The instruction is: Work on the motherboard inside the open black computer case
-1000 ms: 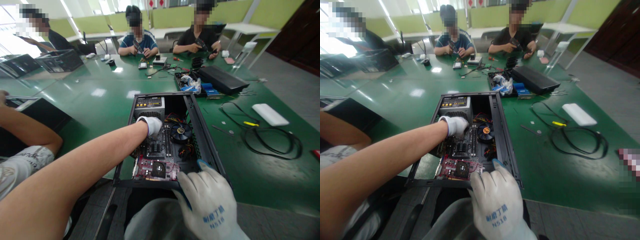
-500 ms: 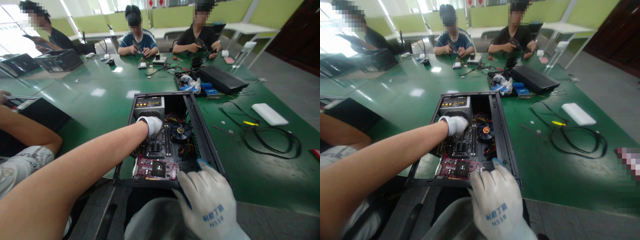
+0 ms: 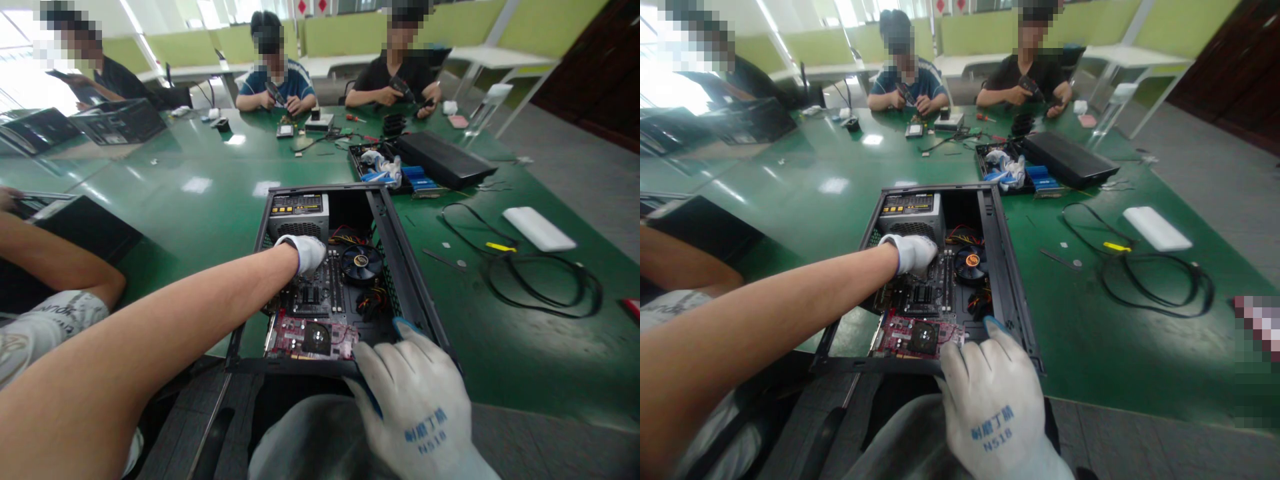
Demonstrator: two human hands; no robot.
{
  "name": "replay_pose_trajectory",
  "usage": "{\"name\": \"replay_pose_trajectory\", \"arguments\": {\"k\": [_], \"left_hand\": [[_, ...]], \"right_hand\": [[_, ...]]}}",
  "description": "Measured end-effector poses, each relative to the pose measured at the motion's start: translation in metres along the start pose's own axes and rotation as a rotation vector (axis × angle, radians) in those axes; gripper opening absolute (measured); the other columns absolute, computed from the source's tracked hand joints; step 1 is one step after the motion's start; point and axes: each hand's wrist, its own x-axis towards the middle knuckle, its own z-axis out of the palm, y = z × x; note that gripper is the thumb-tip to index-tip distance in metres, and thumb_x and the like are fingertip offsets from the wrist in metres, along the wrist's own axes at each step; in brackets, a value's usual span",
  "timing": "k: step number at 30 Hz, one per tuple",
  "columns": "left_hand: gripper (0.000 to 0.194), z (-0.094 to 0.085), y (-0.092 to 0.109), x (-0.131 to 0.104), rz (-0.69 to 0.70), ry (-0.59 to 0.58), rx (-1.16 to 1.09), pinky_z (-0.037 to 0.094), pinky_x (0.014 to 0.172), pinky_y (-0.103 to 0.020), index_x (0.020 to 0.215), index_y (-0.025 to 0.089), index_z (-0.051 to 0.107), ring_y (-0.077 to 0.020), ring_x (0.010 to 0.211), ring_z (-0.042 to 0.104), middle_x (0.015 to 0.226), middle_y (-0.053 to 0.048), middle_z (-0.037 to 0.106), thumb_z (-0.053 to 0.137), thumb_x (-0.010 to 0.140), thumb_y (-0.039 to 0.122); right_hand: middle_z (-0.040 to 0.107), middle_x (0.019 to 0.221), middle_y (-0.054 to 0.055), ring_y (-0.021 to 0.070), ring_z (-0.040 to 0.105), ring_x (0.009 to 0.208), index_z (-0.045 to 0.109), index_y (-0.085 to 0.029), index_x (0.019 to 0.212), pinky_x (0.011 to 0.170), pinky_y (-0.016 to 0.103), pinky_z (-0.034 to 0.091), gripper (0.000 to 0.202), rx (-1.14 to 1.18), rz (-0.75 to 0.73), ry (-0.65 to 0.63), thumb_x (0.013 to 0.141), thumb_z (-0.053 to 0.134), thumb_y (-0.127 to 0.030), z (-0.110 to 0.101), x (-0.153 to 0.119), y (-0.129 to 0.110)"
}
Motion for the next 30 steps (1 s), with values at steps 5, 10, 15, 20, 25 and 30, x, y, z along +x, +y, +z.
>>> {"name": "replay_pose_trajectory", "arguments": {"k": [5,10,15,20,25,30], "left_hand": [[0.060,-0.0043,0.0014,-0.0034,-0.001,-0.022,-0.011,0.056,0.086,-0.033,0.111,0.010,0.075,-0.0319,0.102,0.069,0.114,-0.019,0.073,0.085,0.056,0.032],[0.056,-0.0054,-0.0004,-0.0037,-0.003,-0.044,-0.007,0.054,0.088,-0.029,0.109,0.016,0.076,-0.0286,0.103,0.069,0.113,-0.014,0.074,0.084,0.056,0.035],[0.060,-0.0063,-0.0010,-0.0047,0.015,-0.046,-0.001,0.054,0.090,-0.032,0.111,0.014,0.075,-0.0298,0.103,0.068,0.116,-0.016,0.073,0.084,0.055,0.036],[0.063,-0.0024,-0.0023,-0.0017,0.006,-0.050,-0.003,0.053,0.090,-0.030,0.111,0.018,0.075,-0.0284,0.104,0.068,0.115,-0.013,0.073,0.086,0.051,0.035],[0.056,0.0003,-0.0021,0.0019,0.010,-0.020,0.007,0.054,0.089,-0.031,0.110,0.017,0.076,-0.0296,0.102,0.069,0.113,-0.014,0.074,0.083,0.057,0.037],[0.057,-0.0055,0.0019,-0.0032,-0.006,-0.024,-0.004,0.056,0.085,-0.032,0.111,0.011,0.075,-0.0315,0.100,0.070,0.112,-0.018,0.074,0.084,0.058,0.031]], "right_hand": [[0.057,0.072,0.002,0.0189,0.043,0.069,0.066,-0.018,0.096,0.098,0.047,0.037,0.018,0.007,0.011,-0.009,0.084,0.058,-0.027,0.0014,-0.0014,0.0009],[0.056,0.071,0.002,0.0189,0.043,0.068,0.066,-0.018,0.096,0.095,0.046,0.038,0.017,-0.004,0.009,-0.009,0.084,0.057,-0.027,0.0018,-0.0009,0.0005],[0.057,0.072,0.002,0.0193,0.043,0.068,0.066,-0.018,0.095,0.096,0.047,0.038,0.017,0.000,0.005,-0.012,0.084,0.057,-0.027,-0.0005,0.0001,0.0001],[0.058,0.072,0.002,0.0196,0.043,0.068,0.066,-0.018,0.095,0.096,0.047,0.038,0.017,0.002,0.004,0.000,0.085,0.056,-0.027,0.0000,0.0005,0.0000],[0.057,0.072,0.002,0.0197,0.043,0.068,0.066,-0.018,0.095,0.096,0.047,0.038,0.016,0.010,0.006,-0.010,0.084,0.058,-0.027,0.0009,-0.0003,0.0001],[0.058,0.073,0.002,0.0199,0.043,0.069,0.066,-0.018,0.097,0.097,0.048,0.038,0.017,0.006,0.005,-0.012,0.084,0.058,-0.026,0.0007,-0.0008,-0.0001]]}}
